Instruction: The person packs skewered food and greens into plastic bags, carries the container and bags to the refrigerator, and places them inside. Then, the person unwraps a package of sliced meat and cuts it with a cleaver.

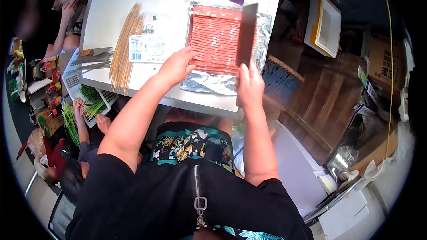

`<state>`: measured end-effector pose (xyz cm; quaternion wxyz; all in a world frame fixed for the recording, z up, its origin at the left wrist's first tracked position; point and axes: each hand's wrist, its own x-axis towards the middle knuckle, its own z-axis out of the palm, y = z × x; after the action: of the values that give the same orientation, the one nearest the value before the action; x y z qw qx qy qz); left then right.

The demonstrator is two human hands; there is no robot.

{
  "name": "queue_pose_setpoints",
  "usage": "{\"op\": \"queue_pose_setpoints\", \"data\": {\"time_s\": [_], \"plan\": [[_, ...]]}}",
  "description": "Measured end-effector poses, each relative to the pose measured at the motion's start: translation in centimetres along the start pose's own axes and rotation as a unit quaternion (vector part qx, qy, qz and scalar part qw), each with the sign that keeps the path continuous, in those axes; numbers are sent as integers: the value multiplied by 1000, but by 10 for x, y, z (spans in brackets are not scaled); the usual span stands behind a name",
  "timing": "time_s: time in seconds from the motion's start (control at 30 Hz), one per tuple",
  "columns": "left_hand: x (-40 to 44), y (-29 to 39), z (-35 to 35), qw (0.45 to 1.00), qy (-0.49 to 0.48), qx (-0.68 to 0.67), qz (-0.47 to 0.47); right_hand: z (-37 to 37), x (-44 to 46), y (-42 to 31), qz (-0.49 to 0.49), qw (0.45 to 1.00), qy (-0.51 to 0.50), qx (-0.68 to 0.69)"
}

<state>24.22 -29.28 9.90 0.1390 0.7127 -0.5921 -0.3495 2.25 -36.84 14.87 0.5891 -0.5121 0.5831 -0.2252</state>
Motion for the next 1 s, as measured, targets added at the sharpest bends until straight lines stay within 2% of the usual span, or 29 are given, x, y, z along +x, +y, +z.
{"op": "queue_pose_setpoints", "data": {"time_s": [0.03, 0.17, 0.27, 0.57, 0.77, 0.93, 1.0], "plan": [[-2, 1, 4, 1000, 11, -9, -12, 6, 7, -7, -12, 997, -13, -79], [-10, -4, 11, 999, 18, -32, -29, 26, 30, 13, -9, 996, -32, -87], [-12, -5, 13, 998, 15, -49, -37, 33, 36, 26, -48, 992, -21, -116], [-12, -13, 14, 998, 11, -36, -51, 35, 35, 17, -57, 992, -6, -111], [-17, -17, 18, 998, 12, -38, -57, 35, 40, 6, -72, 984, -25, -159], [-23, -19, 22, 996, 16, -45, -70, 35, 43, -3, -45, 976, -36, -208], [-20, -17, 27, 994, 87, -10, -72, 36, 47, -2, -40, 973, -35, -226]]}}
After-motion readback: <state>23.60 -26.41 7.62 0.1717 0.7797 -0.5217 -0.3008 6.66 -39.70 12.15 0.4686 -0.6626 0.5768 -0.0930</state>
